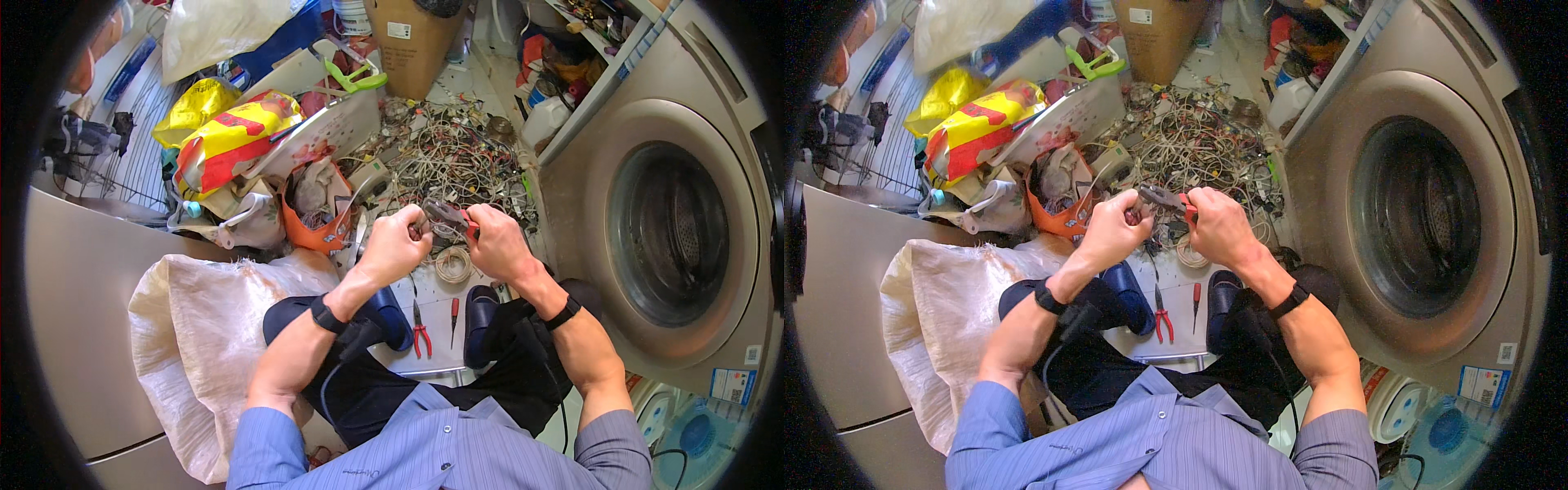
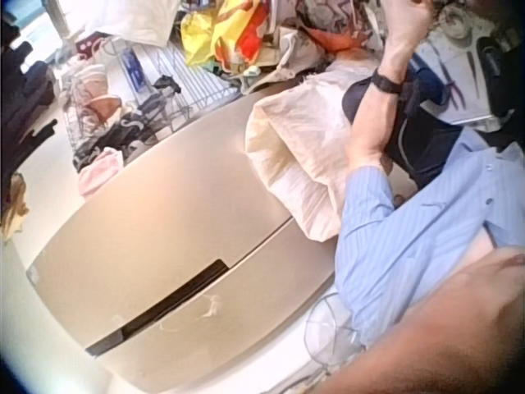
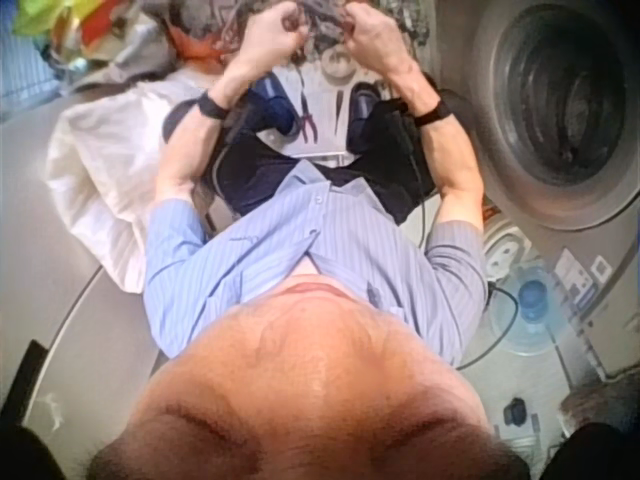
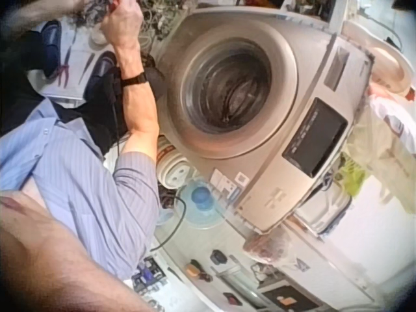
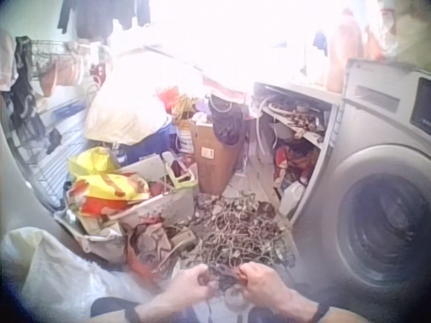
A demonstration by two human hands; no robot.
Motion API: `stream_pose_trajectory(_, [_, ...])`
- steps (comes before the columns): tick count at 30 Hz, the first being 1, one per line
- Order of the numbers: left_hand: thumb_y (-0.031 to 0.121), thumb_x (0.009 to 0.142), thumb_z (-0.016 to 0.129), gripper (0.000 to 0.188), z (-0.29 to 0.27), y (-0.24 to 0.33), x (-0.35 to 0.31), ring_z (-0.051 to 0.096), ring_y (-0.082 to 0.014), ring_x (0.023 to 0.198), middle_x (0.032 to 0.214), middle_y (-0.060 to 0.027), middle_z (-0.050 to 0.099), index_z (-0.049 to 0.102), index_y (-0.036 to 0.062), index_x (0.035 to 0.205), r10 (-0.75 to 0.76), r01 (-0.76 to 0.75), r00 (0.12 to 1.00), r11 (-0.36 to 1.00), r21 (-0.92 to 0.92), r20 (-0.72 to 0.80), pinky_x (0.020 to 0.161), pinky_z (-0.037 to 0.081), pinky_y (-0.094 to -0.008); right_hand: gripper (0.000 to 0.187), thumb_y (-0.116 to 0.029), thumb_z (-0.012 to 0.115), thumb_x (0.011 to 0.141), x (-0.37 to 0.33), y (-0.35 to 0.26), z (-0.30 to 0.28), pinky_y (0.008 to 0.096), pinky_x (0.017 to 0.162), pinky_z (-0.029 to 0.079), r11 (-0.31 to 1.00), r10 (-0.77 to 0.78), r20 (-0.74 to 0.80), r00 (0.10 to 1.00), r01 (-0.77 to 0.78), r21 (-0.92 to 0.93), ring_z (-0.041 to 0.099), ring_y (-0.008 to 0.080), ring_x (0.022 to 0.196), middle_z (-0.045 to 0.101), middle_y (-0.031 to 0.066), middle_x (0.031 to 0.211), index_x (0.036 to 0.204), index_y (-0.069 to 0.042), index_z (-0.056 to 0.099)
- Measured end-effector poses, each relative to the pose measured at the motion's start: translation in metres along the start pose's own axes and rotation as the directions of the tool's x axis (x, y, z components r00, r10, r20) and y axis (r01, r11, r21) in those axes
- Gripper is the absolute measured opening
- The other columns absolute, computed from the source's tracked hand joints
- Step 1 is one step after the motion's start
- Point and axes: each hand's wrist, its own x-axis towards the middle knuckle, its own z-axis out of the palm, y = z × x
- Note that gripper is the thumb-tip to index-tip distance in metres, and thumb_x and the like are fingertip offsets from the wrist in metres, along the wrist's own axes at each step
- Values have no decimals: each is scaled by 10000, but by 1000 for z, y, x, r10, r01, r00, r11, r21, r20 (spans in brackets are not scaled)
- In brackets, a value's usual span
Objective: Disassembling or repairing electronic components such as heating elements and motor parts in a cluttered utility space.
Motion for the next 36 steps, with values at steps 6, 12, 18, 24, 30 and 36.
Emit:
stream_pose_trajectory(6, [85,826,717,115,-13,2,3,658,-290,598,660,-116,653,620,34,857,75,-65,994,990,122,-77,568,498,-384,192,7,680,835,3,1,5,471,748,538,999,48,47,998,-48,1,657,424,866,655,208,925,1020,-5,631])
stream_pose_trajectory(12, [107,829,716,90,-25,8,1,473,-46,564,655,56,567,650,65,784,-171,346,876,874,-342,450,509,363,-254,200,-7,712,849,-2,-10,2,455,726,547,995,42,54,998,-46,88,670,426,850,667,210,930,1034,-3,638])
stream_pose_trajectory(18, [75,804,694,83,-12,5,0,598,-159,625,682,-86,619,645,14,831,97,-84,992,985,153,-83,591,474,-323,172,10,675,827,8,-11,7,471,744,529,990,85,9,996,-86,115,644,420,851,638,201,905,993,-3,629])
stream_pose_trajectory(24, [64,805,726,113,-43,5,5,471,-27,581,671,66,550,614,69,786,-126,421,785,827,-372,606,525,358,-232,177,23,674,799,5,-16,6,477,740,517,996,-25,-2,1000,25,88,627,417,833,620,196,875,959,-2,602])
stream_pose_trajectory(30, [101,842,717,136,-3,1,-4,638,-191,616,716,-143,644,625,4,864,137,-118,977,985,126,-160,600,507,-324,169,34,662,789,11,-7,9,475,744,518,999,-28,-33,999,29,21,625,415,833,615,195,872,937,-3,588])
stream_pose_trajectory(36, [102,818,701,112,-16,4,1,682,-263,658,719,-135,664,653,16,871,37,-37,999,999,33,-4,618,519,-387,178,30,670,779,14,-9,6,472,744,522,1000,-28,-39,999,28,-1,627,405,831,616,186,871,933,-7,588])
